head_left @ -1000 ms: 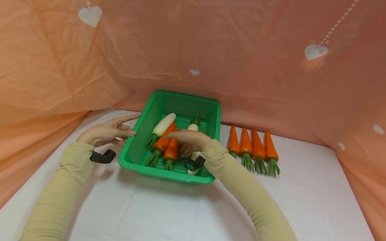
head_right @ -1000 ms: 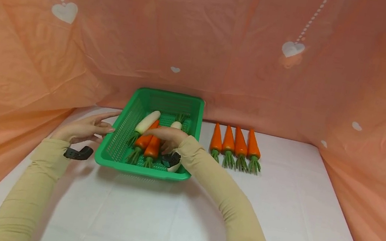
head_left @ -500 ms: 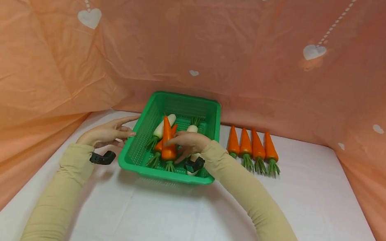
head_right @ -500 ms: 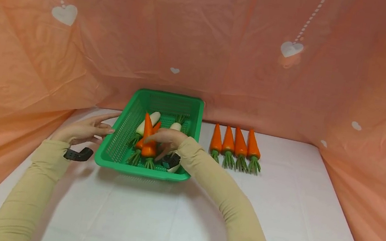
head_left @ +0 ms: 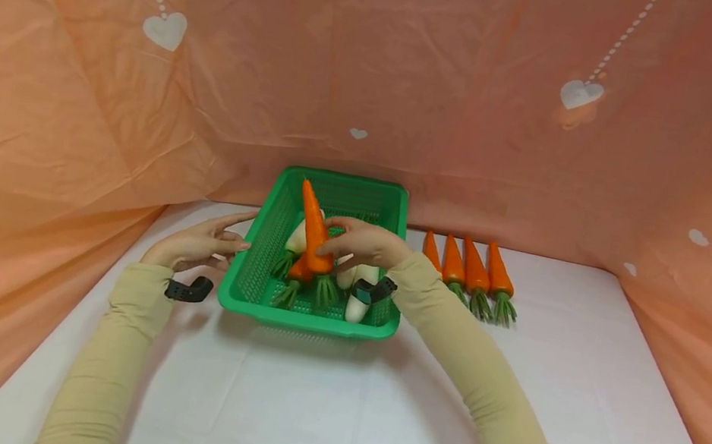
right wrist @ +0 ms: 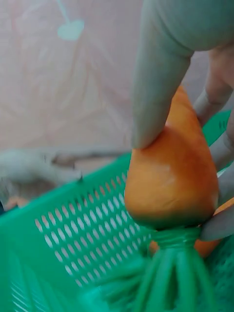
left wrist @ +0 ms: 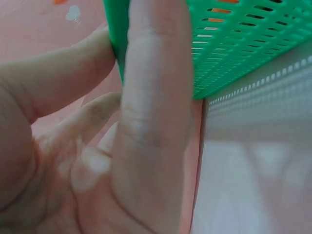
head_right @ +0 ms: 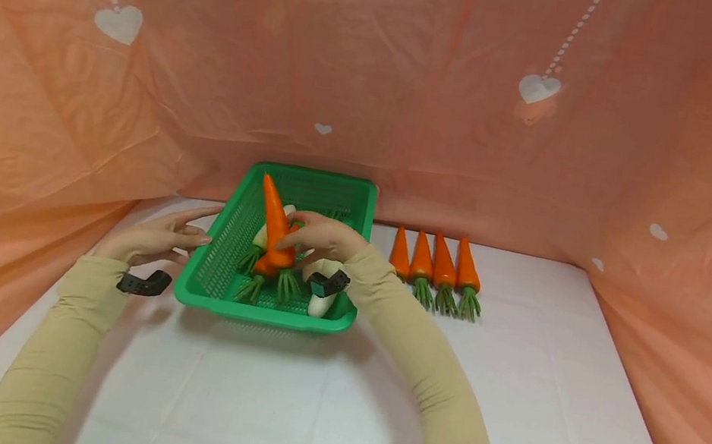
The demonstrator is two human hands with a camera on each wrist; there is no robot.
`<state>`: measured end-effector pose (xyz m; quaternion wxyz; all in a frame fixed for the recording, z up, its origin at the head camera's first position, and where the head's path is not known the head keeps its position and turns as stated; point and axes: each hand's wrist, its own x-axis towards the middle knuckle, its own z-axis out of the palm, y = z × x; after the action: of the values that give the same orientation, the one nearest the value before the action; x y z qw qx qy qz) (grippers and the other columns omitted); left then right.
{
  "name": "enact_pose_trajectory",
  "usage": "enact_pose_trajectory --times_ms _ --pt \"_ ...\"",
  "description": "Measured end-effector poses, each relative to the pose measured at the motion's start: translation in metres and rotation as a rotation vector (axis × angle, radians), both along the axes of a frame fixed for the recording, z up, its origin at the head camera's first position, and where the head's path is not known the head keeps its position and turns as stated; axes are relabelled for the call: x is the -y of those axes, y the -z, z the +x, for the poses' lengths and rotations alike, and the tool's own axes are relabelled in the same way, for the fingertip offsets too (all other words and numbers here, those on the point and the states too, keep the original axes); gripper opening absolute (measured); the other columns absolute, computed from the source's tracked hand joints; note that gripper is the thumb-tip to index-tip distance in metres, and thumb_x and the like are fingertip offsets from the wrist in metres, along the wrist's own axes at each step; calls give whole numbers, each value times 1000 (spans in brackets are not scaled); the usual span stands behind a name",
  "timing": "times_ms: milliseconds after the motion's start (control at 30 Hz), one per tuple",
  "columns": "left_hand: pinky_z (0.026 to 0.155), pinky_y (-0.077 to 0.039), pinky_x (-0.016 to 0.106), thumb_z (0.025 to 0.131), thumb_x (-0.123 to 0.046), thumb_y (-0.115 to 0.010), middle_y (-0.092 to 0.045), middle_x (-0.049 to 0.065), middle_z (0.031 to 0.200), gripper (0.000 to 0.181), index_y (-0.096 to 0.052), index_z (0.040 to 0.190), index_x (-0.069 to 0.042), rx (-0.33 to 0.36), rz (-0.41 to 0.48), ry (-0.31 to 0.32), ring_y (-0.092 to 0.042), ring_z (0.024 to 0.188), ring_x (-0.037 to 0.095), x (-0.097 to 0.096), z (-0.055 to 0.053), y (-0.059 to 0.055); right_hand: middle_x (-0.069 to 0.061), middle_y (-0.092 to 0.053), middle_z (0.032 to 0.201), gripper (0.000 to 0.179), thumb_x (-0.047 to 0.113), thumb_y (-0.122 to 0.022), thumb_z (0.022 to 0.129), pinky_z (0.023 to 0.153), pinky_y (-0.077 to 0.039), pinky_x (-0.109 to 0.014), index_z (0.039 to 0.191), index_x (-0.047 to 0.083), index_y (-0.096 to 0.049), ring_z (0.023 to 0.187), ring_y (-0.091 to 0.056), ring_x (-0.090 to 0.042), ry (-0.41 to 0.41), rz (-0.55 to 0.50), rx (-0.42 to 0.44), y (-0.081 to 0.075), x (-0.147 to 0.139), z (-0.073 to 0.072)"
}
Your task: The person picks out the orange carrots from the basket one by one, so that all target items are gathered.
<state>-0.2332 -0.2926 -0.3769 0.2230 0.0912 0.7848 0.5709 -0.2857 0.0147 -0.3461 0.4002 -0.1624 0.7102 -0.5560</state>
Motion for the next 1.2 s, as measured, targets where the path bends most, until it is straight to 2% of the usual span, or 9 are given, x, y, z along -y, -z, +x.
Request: enact_pose_trajectory --times_ms 100,267,500,600,733,833,933,1033,1200 --pt "74 -53 37 98 -19 -58 -49 19 118 74 -13 155 -27 -7 -19 6 -54 74 17 0 0 0 -17 -52 127 60 6 -63 92 93 -44 -53 144 9 -34 103 -60 -31 15 -64 -27 -7 -15 1" --pt "75 -52 36 98 -21 -58 -53 16 108 74 -12 155 -27 -15 -13 24 -55 74 17 1 -1 0 -18 -53 128 57 12 -61 95 91 -45 -53 145 11 -34 107 -59 -32 38 -134 -108 -18 -40 7" --pt "75 -52 36 98 -18 -56 -54 13 107 72 -12 155 -25 -5 -1 33 -53 75 18 3 -3 1 -12 -61 121 58 34 -64 93 93 -44 -49 143 19 -39 111 -57 -28 127 -124 -234 -17 -79 22" --pt "77 -52 38 98 -20 -57 -54 16 110 73 -12 155 -26 -5 -5 33 -55 76 18 2 -3 2 -11 -61 122 60 39 -65 91 86 -48 -41 144 20 -41 112 -57 -31 184 -135 -241 -14 -100 30" --pt "77 -52 39 98 -20 -57 -52 15 113 73 -12 155 -26 -10 -7 23 -55 79 19 2 -2 3 -14 -52 131 61 32 -61 95 83 -50 -36 148 15 -36 111 -57 -31 235 -194 -233 -12 -128 35" --pt "74 -53 37 98 -18 -57 -54 10 102 73 -13 155 -26 -3 19 14 -54 77 18 1 -2 5 -16 -46 136 61 29 -59 97 89 -48 -38 150 13 -33 109 -56 -26 282 -183 -246 -12 -150 37" --pt "71 -53 37 98 -17 -57 -53 7 86 72 -15 155 -26 9 50 12 -52 70 17 1 -3 6 -16 -42 139 64 33 -58 97 92 -46 -37 151 13 -30 109 -55 -22 348 -130 -253 -12 -174 40" --pt "71 -53 37 98 -16 -57 -53 6 84 72 -14 155 -25 13 65 18 -55 69 16 1 -4 6 -14 -37 141 68 34 -56 98 92 -45 -33 153 12 -23 110 -52 -19 411 -90 -267 -9 -198 43" --pt "70 -54 38 98 -16 -56 -54 6 86 72 -13 155 -23 -10 57 42 -54 68 17 3 -4 6 -6 -44 130 68 30 -53 100 82 -48 -25 153 8 -18 102 -56 -12 515 -93 -258 1 -234 50"
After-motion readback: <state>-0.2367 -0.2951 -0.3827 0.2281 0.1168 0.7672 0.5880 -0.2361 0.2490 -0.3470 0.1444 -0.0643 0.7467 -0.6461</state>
